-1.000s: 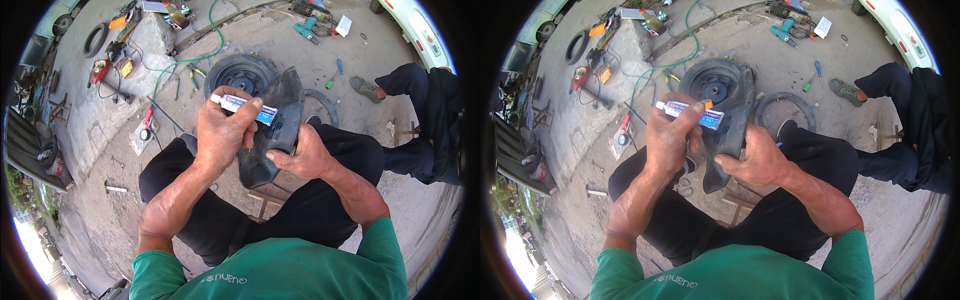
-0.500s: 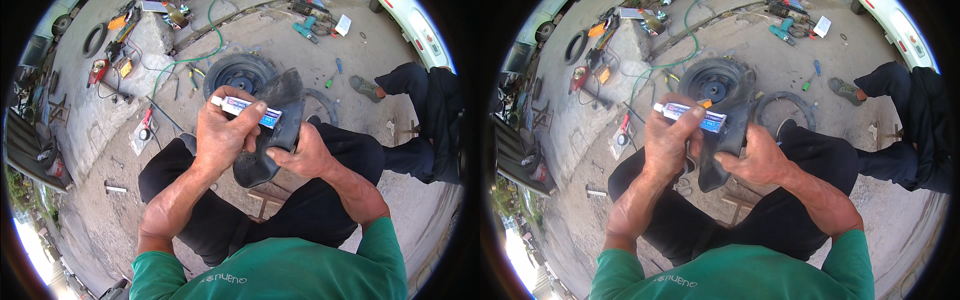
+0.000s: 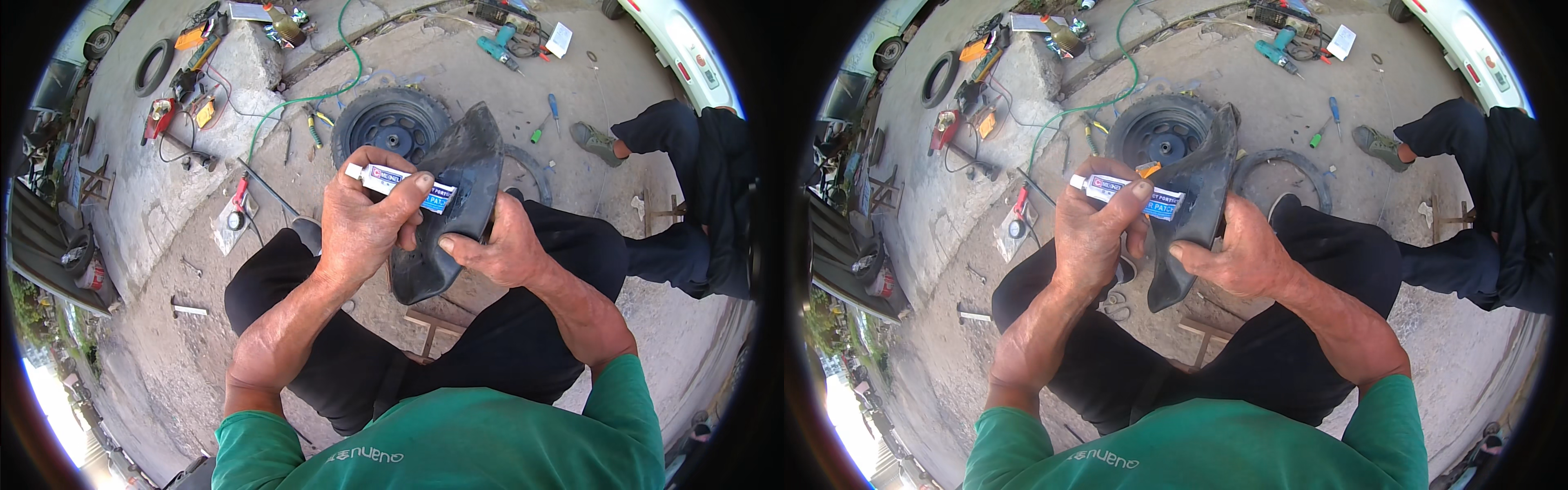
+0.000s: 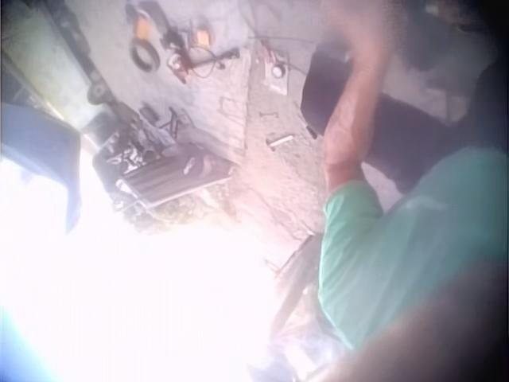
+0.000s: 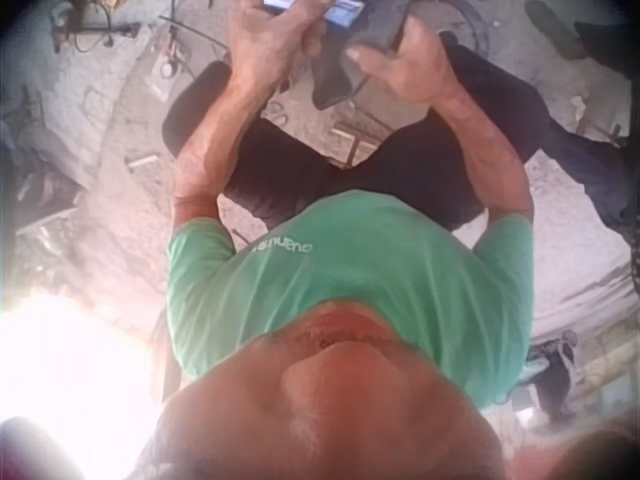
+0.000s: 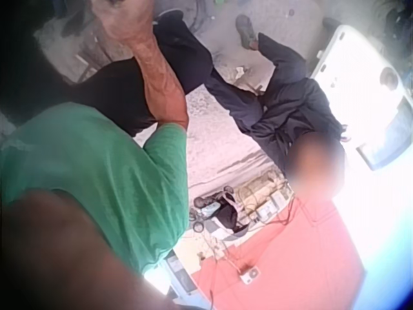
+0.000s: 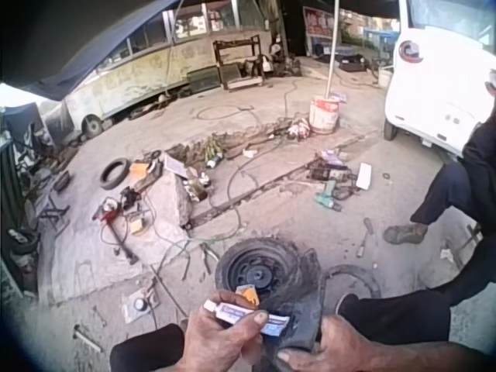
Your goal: The person applies glue to a punctured tire tube, places a patch over the hole, and uses a hammer to press the patch firmly. The tube is then positioned onto a wheel rim.
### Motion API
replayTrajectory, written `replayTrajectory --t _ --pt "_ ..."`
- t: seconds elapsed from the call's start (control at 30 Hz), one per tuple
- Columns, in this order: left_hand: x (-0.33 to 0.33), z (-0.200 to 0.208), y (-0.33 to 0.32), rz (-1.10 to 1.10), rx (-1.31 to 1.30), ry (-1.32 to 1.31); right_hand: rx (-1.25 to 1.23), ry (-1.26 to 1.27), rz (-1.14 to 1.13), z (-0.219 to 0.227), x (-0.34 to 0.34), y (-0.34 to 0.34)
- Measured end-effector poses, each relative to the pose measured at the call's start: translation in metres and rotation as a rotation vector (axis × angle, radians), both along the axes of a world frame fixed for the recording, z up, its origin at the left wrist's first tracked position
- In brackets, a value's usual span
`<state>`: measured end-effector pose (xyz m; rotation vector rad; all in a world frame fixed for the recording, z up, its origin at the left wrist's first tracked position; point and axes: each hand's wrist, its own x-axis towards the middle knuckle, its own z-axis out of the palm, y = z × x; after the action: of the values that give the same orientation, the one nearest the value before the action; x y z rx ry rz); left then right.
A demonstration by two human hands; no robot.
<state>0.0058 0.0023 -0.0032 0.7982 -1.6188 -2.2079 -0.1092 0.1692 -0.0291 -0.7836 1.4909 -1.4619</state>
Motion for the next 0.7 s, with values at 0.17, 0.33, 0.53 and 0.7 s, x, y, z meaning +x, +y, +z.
replayTrajectory --t 0.17,0.33,0.53,0.7 --pt "-0.001 -0.002 -0.007 0.041 -0.040 -0.002 -0.025 0.015 -0.005 -0.001 -0.001 0.000" --pt "0.001 0.004 0.002 -0.010 -0.021 0.010 0.005 -0.024 -0.003 0.003 -0.001 0.000" --pt "0.001 0.004 0.003 -0.028 -0.004 -0.016 0.040 -0.042 0.018 0.005 -0.002 -0.001" --pt "0.000 0.006 0.000 -0.011 -0.026 -0.053 0.007 -0.008 0.003 0.001 0.001 -0.002"
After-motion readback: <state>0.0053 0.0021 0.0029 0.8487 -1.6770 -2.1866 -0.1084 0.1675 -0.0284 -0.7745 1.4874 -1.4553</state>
